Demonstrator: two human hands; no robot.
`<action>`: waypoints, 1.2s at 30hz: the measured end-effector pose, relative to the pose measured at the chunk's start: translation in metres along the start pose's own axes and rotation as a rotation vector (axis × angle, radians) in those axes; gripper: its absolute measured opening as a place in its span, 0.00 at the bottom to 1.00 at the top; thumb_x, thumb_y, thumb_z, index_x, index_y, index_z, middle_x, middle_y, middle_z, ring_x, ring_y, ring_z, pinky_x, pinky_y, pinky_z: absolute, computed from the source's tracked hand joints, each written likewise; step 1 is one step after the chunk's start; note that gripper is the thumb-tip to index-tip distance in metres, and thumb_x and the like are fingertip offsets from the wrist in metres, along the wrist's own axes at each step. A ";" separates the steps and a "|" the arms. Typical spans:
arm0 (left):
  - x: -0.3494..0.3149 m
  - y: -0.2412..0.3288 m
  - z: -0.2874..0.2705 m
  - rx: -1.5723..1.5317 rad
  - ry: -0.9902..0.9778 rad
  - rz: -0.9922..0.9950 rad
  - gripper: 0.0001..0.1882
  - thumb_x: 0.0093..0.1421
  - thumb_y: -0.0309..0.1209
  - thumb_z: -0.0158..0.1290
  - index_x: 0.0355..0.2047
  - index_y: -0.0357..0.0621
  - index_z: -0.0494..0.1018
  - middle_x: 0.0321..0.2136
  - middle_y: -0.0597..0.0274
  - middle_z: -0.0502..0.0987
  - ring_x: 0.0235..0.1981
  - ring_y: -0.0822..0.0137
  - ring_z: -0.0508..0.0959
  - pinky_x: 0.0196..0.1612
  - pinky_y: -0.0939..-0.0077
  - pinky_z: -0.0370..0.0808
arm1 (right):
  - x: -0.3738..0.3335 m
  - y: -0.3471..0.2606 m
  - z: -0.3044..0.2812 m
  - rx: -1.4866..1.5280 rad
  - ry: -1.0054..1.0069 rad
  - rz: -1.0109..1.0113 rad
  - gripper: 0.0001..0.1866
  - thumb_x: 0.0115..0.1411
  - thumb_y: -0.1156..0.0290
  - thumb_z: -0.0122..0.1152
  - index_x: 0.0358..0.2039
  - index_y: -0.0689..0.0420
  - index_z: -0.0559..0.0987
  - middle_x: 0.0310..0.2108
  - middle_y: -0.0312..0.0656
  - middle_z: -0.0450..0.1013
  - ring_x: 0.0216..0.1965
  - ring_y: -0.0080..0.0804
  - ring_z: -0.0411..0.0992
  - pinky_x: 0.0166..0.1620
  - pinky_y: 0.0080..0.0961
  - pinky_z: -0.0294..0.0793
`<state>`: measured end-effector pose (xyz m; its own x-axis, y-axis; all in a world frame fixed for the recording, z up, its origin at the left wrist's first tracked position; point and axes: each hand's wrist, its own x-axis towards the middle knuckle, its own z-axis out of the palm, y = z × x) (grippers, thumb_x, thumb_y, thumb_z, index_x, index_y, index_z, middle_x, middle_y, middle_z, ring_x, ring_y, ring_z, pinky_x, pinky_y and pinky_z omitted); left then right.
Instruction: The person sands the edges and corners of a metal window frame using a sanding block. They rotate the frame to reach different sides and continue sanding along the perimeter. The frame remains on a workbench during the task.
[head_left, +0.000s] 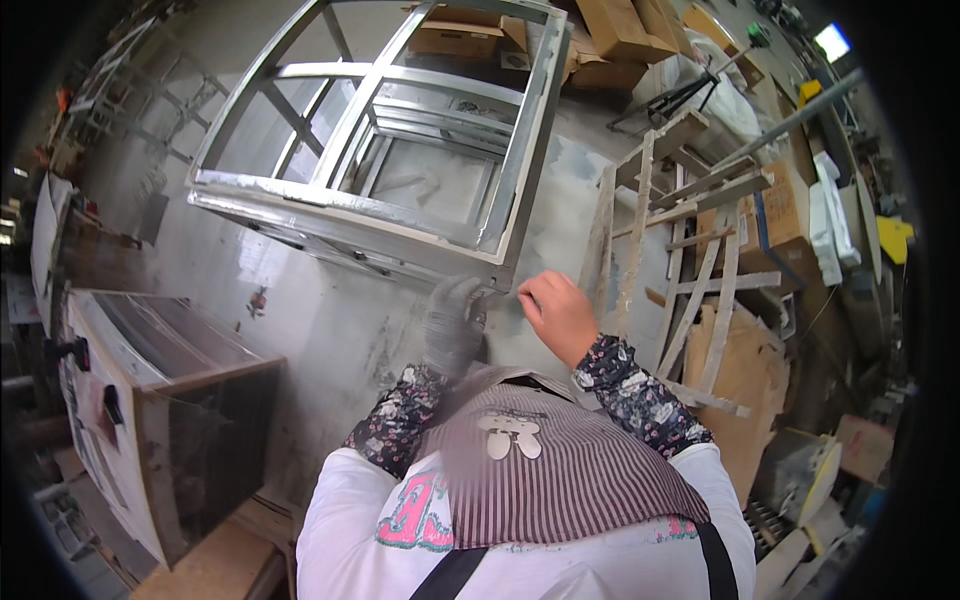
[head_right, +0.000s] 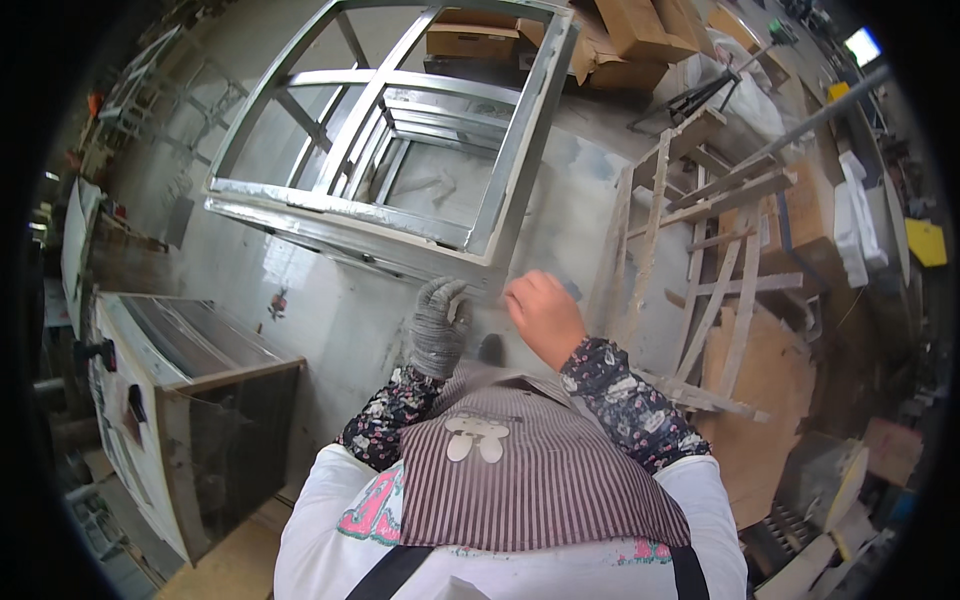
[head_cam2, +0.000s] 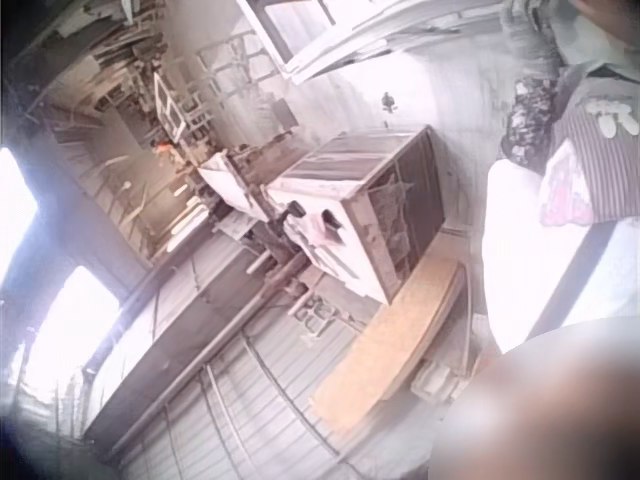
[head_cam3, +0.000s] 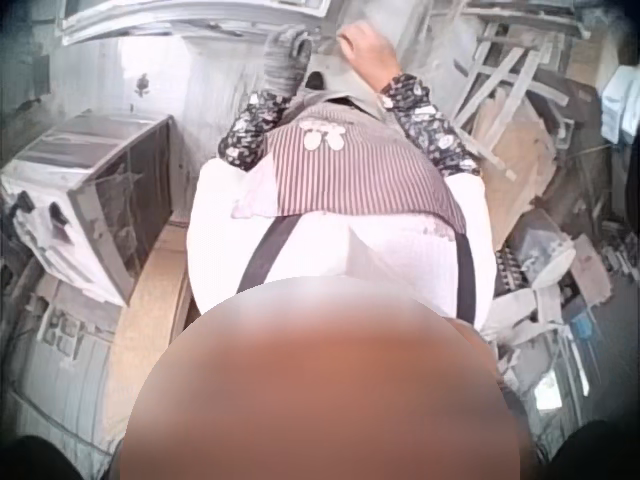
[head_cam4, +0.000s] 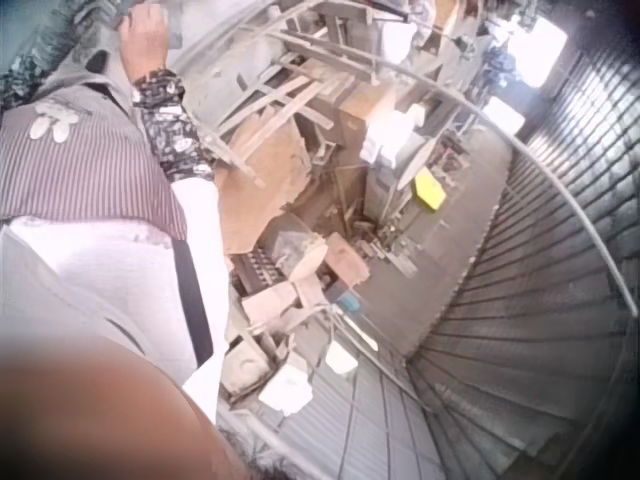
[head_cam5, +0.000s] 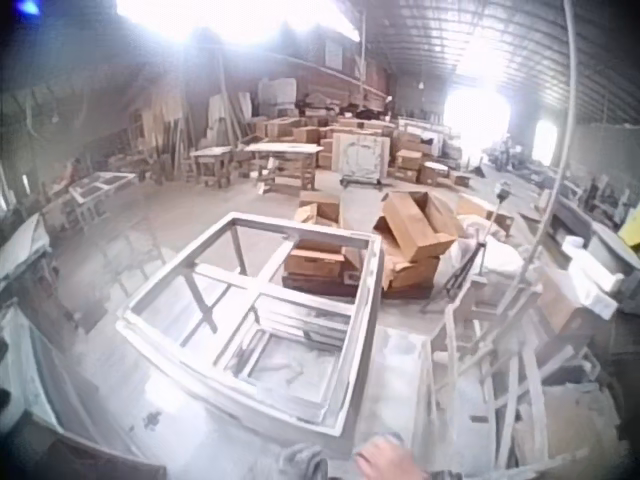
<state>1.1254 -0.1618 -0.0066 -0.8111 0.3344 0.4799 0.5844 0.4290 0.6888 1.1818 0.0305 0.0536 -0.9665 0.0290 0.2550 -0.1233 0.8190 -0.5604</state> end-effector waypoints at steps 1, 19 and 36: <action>0.000 -0.004 0.008 -0.017 0.040 -0.020 0.24 0.54 0.22 0.63 0.52 0.47 0.74 0.47 0.52 0.76 0.48 0.49 0.78 0.50 0.59 0.78 | 0.008 0.002 0.004 -0.028 -0.016 -0.039 0.05 0.57 0.75 0.65 0.34 0.57 0.79 0.32 0.44 0.73 0.38 0.46 0.73 0.41 0.39 0.75; 0.018 -0.023 0.049 -0.234 0.229 -0.246 0.09 0.52 0.29 0.62 0.35 0.48 0.81 0.32 0.58 0.80 0.36 0.50 0.79 0.40 0.57 0.76 | 0.080 -0.001 -0.006 -0.136 -0.231 -0.346 0.07 0.54 0.78 0.67 0.29 0.59 0.76 0.28 0.43 0.71 0.33 0.46 0.72 0.36 0.38 0.73; 0.014 -0.035 0.060 -0.028 0.131 -0.055 0.14 0.40 0.36 0.67 0.28 0.51 0.75 0.29 0.61 0.76 0.33 0.53 0.78 0.37 0.58 0.75 | 0.071 0.010 -0.009 -0.119 -0.215 -0.383 0.08 0.55 0.77 0.67 0.26 0.58 0.74 0.26 0.43 0.69 0.31 0.46 0.71 0.33 0.40 0.73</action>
<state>1.0949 -0.1219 -0.0568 -0.8390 0.1978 0.5070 0.5399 0.4197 0.7296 1.1140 0.0460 0.0729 -0.8825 -0.3985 0.2499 -0.4667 0.8080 -0.3597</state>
